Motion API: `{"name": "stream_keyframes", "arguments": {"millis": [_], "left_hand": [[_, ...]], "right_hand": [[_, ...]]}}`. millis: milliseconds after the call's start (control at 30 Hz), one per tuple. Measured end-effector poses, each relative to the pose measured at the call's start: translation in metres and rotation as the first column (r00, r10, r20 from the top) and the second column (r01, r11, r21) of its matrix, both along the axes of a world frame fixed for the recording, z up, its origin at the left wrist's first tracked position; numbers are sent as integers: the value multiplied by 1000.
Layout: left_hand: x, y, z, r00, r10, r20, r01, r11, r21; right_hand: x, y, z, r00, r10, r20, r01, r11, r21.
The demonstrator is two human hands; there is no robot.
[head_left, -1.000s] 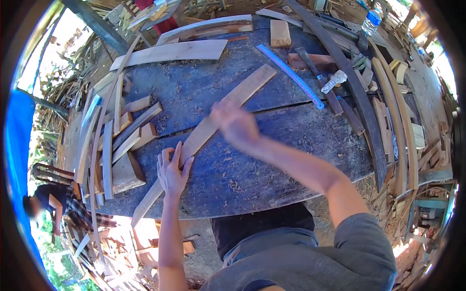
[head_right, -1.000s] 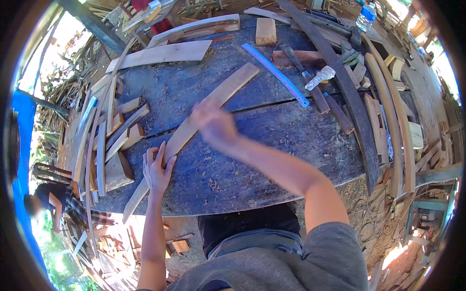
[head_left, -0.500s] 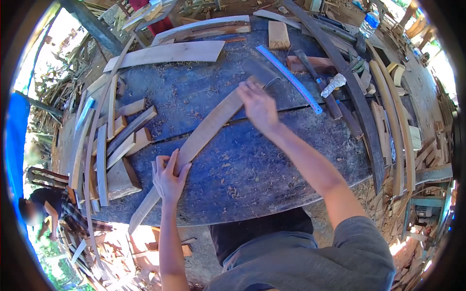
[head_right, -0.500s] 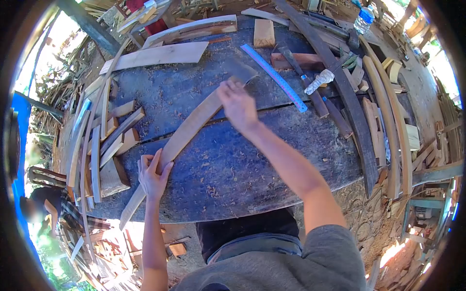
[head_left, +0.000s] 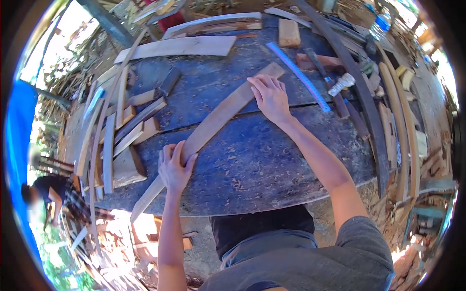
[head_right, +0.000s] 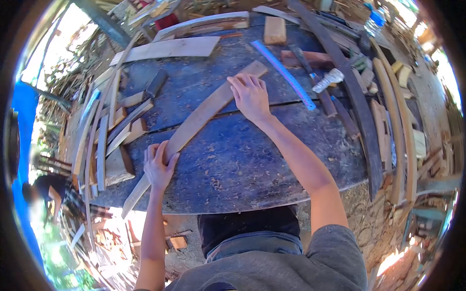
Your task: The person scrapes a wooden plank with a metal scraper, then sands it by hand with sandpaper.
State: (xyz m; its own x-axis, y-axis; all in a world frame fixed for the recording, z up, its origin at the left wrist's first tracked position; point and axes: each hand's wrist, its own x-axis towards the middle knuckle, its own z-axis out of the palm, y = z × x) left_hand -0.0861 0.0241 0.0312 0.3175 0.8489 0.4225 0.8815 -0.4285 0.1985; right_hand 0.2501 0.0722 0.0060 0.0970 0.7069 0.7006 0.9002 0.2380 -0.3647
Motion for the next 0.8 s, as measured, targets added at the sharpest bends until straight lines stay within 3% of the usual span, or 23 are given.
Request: {"name": "stream_keyframes", "arguments": {"millis": [67,133,167,300,367,400,467,533,633,667,733,800], "left_hand": [[0,-1,1,999,-46,13,46,999,-5],[-1,-1,0,1000,-21,6,21,999,-24],[-2,-1,0,999,-32,-7,31,999,-33],[-7,3,-3,997,-42,57,48,994,-98],[-2,-2,-1,991,-53,123,67,991,-115],[0,-4,4,992,-51,118,59,996,-69],[4,-12,8,992,-44,116,48,998,-34],[6,-19,10,998,-51,-46,57,988,142],[4,-33,16,992,-62,-106,78,986,146],[1,-37,15,992,-63,-106,77,988,137],[-10,-46,13,987,-160,-16,159,986,-53],[-13,-57,10,982,-189,-19,187,979,-82]], "right_hand": [[-14,2,-3,999,33,43,-29,997,-71],[-21,3,-10,977,-87,194,103,992,-70],[-21,1,-8,977,-80,199,114,980,-162],[-3,-6,-11,991,98,89,-82,982,-170],[12,-18,-3,984,111,137,-77,970,-232],[16,-24,9,977,119,176,-65,956,-286],[18,-33,34,991,103,82,-72,945,-320],[21,-34,49,933,9,359,23,996,-85],[49,-34,43,915,163,368,-66,963,-261],[53,-38,46,896,243,372,-110,932,-345],[55,-56,47,882,251,399,-132,944,-302],[63,-72,45,890,263,372,-101,910,-402]]}}
